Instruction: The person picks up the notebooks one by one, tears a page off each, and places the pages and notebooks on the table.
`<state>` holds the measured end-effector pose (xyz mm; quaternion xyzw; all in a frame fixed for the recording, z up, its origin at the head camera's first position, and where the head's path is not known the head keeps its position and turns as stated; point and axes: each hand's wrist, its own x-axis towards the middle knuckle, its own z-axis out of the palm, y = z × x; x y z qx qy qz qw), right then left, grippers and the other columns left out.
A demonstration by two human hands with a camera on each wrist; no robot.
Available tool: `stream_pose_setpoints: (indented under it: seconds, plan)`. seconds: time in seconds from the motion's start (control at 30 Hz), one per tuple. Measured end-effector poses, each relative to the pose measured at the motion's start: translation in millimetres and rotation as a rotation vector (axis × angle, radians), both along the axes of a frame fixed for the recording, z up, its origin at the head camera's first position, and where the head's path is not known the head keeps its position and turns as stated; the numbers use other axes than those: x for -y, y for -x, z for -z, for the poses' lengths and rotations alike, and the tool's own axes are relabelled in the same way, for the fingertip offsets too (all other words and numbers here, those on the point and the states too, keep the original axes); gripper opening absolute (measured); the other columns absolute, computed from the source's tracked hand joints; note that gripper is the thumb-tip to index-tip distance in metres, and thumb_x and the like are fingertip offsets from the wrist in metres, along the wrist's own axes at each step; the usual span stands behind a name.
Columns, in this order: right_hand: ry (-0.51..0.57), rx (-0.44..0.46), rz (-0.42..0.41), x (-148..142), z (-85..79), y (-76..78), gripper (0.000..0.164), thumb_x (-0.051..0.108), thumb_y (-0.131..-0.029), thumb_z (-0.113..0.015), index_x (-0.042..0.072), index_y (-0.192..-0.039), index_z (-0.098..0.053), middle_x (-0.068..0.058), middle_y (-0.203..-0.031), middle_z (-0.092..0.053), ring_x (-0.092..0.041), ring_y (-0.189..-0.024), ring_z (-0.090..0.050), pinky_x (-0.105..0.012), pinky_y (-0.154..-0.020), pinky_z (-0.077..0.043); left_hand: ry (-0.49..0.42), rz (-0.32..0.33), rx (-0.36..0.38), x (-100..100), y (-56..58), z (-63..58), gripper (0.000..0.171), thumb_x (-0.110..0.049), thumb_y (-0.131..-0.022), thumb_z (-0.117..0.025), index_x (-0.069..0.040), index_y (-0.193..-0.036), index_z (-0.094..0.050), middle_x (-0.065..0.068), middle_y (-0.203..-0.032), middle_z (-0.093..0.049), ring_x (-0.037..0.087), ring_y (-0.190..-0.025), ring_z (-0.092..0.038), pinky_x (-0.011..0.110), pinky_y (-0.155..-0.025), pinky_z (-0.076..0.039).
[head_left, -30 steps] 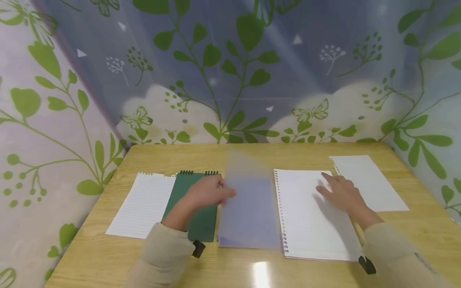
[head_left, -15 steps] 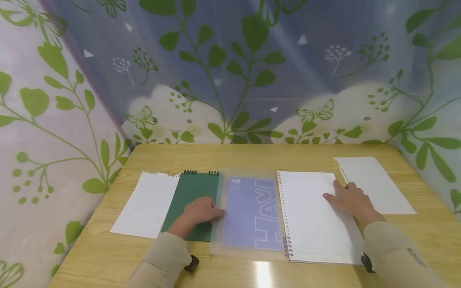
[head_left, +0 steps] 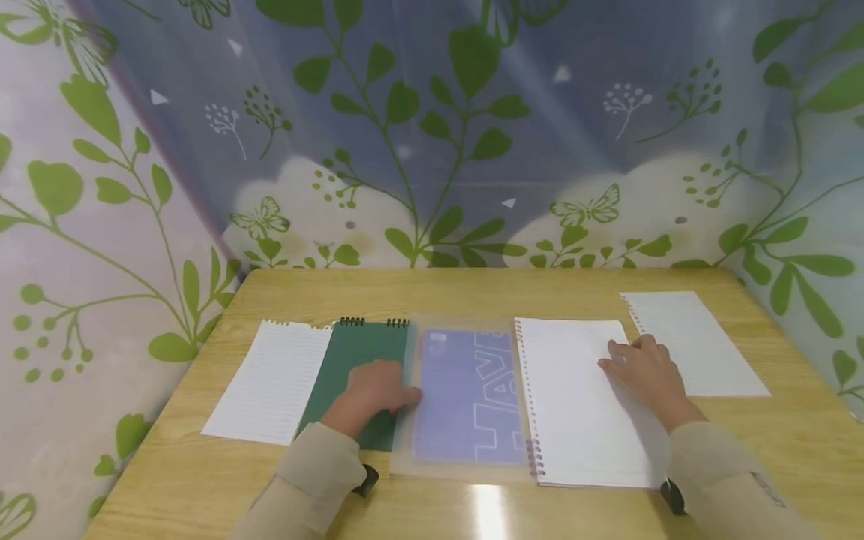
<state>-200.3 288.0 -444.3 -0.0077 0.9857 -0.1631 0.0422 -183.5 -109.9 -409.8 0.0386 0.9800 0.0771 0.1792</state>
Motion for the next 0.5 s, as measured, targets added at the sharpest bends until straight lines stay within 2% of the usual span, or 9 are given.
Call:
stream_pose_setpoints:
  seconds: [0.27,0.37,0.43,0.5]
  plan:
    - [-0.038,-0.144,0.015,8,-1.2,-2.3,0.034,0.031,-0.089,-0.055,0.01,-0.115,-0.065,-0.027,-0.118,-0.051,-0.049,-0.102,-0.045,-0.055,-0.072,-0.042,-0.018,-0.02,0.034,-5,-2.9,-7.8,0.04,-0.044,-0.081,-0.058,-0.013,-0.056,-0.055,-0.001,-0.05,-0.054,0.015,-0.051,-0.047,0.028,-0.048,-0.033]
    - [-0.011,-0.19,0.005,11,-3.8,-4.1,0.027,0.026,-0.09,-0.055,0.011,-0.109,-0.067,-0.025,-0.118,-0.057,-0.049,-0.104,-0.05,-0.056,-0.073,-0.044,-0.014,-0.024,0.036,-5,-2.3,-8.2,0.04,-0.045,-0.081,-0.058,-0.012,-0.059,-0.057,0.0,-0.052,-0.056,0.016,-0.053,-0.049,0.029,-0.048,-0.035]
    - [0.063,-0.193,0.008,11,-6.8,-5.5,0.028,0.025,-0.091,-0.055,0.011,-0.113,-0.065,-0.024,-0.117,-0.059,-0.047,-0.103,-0.054,-0.054,-0.07,-0.046,0.012,-0.027,0.019,-6,-2.6,-8.3,0.04,-0.047,-0.081,-0.059,-0.01,-0.068,-0.06,0.002,-0.061,-0.059,0.019,-0.059,-0.053,0.032,-0.053,-0.039]
    - [0.136,-0.172,0.007,10,-9.9,-5.4,0.037,0.026,-0.092,-0.055,0.009,-0.124,-0.057,-0.028,-0.117,-0.057,-0.046,-0.103,-0.056,-0.053,-0.071,-0.047,0.049,-0.034,-0.025,-9,-2.5,-9.7,0.043,-0.048,-0.08,-0.06,-0.006,-0.086,-0.062,0.007,-0.073,-0.064,0.024,-0.069,-0.059,0.036,-0.06,-0.044]
